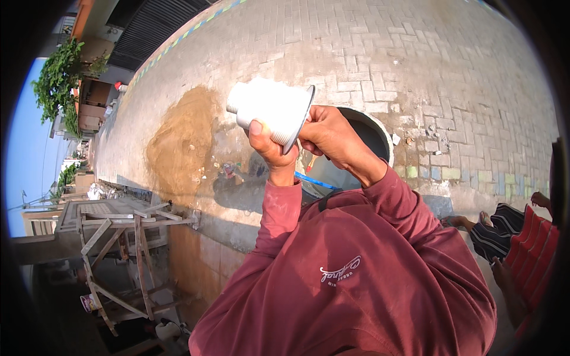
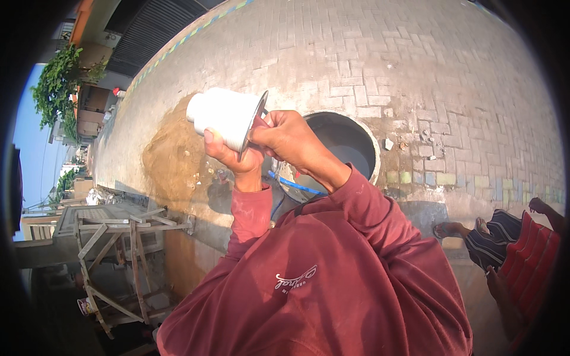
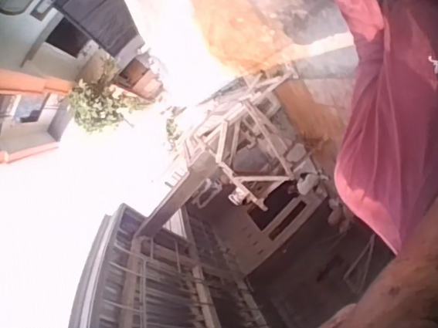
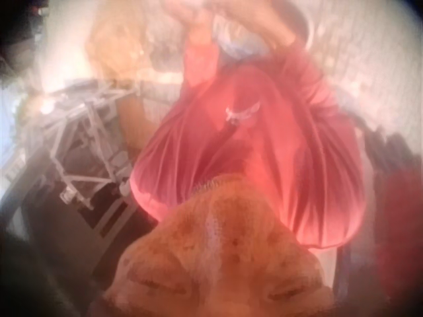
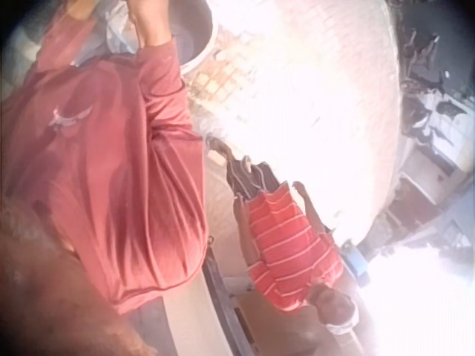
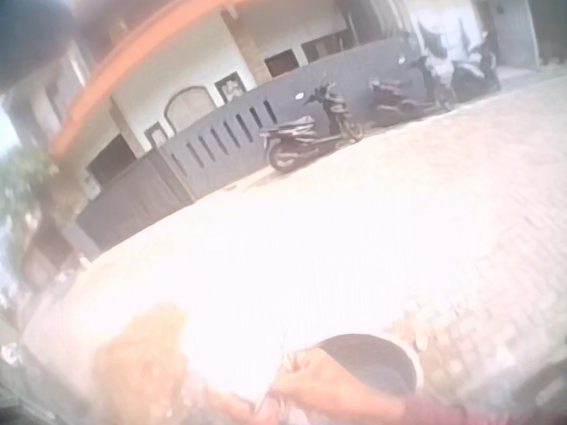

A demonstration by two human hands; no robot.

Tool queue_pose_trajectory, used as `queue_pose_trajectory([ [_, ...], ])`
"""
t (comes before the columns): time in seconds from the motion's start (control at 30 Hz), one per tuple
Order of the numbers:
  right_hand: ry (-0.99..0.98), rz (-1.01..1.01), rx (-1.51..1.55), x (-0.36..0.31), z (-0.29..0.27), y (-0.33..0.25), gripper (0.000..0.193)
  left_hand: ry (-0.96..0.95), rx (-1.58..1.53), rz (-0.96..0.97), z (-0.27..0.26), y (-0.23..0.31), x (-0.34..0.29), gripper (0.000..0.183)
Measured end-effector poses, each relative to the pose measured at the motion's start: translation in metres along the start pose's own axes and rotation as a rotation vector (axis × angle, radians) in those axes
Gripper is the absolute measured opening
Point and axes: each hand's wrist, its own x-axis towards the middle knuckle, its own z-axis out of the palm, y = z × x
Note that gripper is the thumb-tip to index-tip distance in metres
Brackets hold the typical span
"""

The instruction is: The person assembles a white plastic light fixture by attaching a metal ring and inserting a bulb. They then move outside to rinse the fixture in a bucket of water before returning indoors.

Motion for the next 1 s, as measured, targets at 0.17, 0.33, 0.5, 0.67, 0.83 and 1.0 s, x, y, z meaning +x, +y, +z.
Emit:
queue_pose_trajectory([
  [0.17, 0.293, -0.428, -0.587, 0.008, -0.003, 0.008, 0.031, -0.051, 0.168, 0.006, -0.015, -0.011, 0.005, 0.064],
  [0.33, 0.074, -0.145, -0.227, 0.005, 0.000, 0.006, 0.030, -0.046, 0.079, 0.014, -0.010, -0.005, 0.003, 0.063],
  [0.5, 0.248, -0.476, -0.558, 0.022, -0.004, 0.022, 0.033, -0.067, 0.212, 0.032, -0.016, -0.012, 0.005, 0.063],
  [0.67, 0.380, -0.495, -0.674, 0.019, -0.005, 0.020, 0.032, 0.033, 0.195, -0.012, -0.008, -0.013, 0.001, 0.061],
  [0.83, -0.109, 0.173, 0.098, 0.015, -0.005, 0.018, 0.022, 0.041, -0.029, -0.167, 0.000, 0.003, -0.003, 0.067],
  [1.0, -0.009, 0.090, 0.038, 0.017, 0.003, 0.017, 0.023, 0.034, 0.005, -0.061, -0.019, -0.013, 0.001, 0.064],
])
